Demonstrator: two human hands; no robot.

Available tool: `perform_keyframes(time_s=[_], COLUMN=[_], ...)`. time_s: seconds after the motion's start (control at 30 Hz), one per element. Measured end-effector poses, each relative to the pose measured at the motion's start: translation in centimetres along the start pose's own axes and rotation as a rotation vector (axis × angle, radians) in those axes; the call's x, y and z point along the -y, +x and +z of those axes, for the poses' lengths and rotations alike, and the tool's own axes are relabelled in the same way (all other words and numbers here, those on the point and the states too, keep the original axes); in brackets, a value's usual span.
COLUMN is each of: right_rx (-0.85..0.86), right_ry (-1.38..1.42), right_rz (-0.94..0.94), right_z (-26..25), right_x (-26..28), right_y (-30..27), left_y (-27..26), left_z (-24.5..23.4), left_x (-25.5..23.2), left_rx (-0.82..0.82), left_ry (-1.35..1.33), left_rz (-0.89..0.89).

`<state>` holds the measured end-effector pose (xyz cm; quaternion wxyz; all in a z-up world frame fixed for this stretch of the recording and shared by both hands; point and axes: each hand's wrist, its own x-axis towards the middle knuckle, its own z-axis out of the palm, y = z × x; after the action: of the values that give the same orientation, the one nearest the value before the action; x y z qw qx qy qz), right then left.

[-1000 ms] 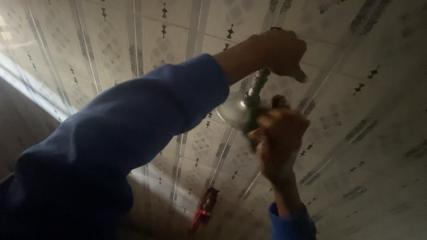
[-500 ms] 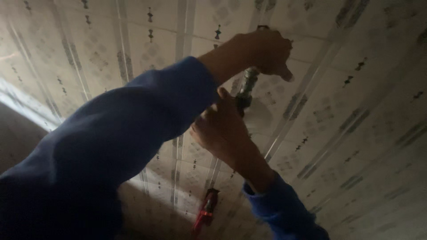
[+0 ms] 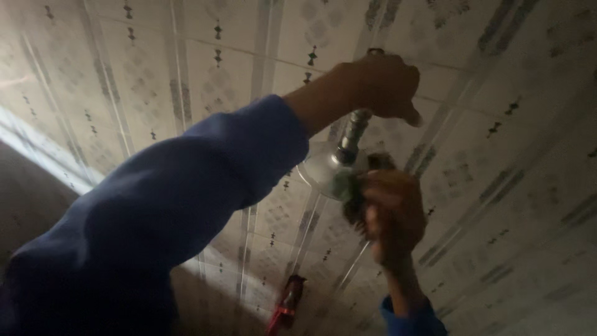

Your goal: The person cleans a ceiling-mounted light fixture using a cloth. They repeatedly wipe the glass cover and the metal stem of the fixture with a patterned cloth.

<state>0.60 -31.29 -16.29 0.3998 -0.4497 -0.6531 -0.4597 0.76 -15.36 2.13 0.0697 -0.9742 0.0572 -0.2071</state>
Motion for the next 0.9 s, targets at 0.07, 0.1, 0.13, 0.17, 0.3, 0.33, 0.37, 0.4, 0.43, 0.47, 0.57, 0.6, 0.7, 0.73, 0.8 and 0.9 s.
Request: perform_keyframes(time_s=[0.07, 0.1, 0.13, 0.17, 0.3, 0.33, 0.37, 0.4, 0.43, 0.47, 0.57, 0.6, 0.7, 0.73, 0.8, 0.9], right_rx=[-0.067, -0.047, -0.025, -0.008, 0.305, 0.391, 0.451, 0.474, 0.498, 0.515, 0.486, 0.449, 0.171, 0.025, -0.411, -0.509], right_ry=[0.036, 0.136, 0.236, 0.334, 0.403, 0.293, 0.214, 0.247, 0.271, 0.294, 0.373, 0.41, 0.685, 0.829, 1.237, 1.054], right_rz=[0.206, 0.32, 0.435, 0.544, 0.588, 0.49, 0.403, 0.411, 0.409, 0.424, 0.533, 0.595, 0.91, 1.02, 1.288, 1.17], right_z=[0.5, 0.5, 0.5, 0.7, 2.7, 3.5, 4.4, 5.4, 6.3, 7.1, 8.0, 8.0, 6.4, 6.0, 4.9, 3.8], right_x=[-1.4, -2.2, -3.2, -4.5, -11.2, -12.7, -14.0, -15.1, -16.0, -16.8, -17.2, -16.6, -12.9, -11.1, -7.1, -2.8], right_y=[-0.7, -1.0, -1.0, -0.6, 1.6, 1.9, 2.0, 2.0, 1.9, 1.9, 1.6, 1.4, 0.3, 0.0, -1.3, -1.7], left_y=[-0.3, -0.4, -0.5, -0.5, -0.4, -0.3, -0.2, -0.1, 0.1, 0.4, 0.9, 0.9, 0.6, 0.4, 0.2, 0.1], left_z=[0.0, 0.1, 0.1, 0.0, -0.2, -0.2, -0.2, -0.1, 0.0, 0.1, 0.3, 0.4, 0.2, 0.0, -0.2, -0.3], left_x=[-0.2, -0.4, -0.7, -0.8, -0.7, -0.5, -0.4, -0.2, -0.1, 0.1, 0.2, 0.1, 0.0, 0.0, -0.2, -0.4], left_rx=[0.013, 0.038, 0.064, 0.031, 0.022, 0.05, 0.032, 0.014, -0.004, 0.018, 0.091, 0.119, 0.082, 0.051, 0.07, 0.129], left_ry=[-0.047, -0.067, -0.087, -0.096, -0.107, -0.101, -0.081, -0.061, -0.043, -0.032, -0.041, -0.078, -0.063, -0.032, -0.011, 0.014], left_rz=[-0.033, -0.063, -0.093, -0.112, -0.104, -0.081, -0.061, -0.041, -0.018, -0.036, -0.086, -0.103, -0.076, -0.053, -0.074, -0.084])
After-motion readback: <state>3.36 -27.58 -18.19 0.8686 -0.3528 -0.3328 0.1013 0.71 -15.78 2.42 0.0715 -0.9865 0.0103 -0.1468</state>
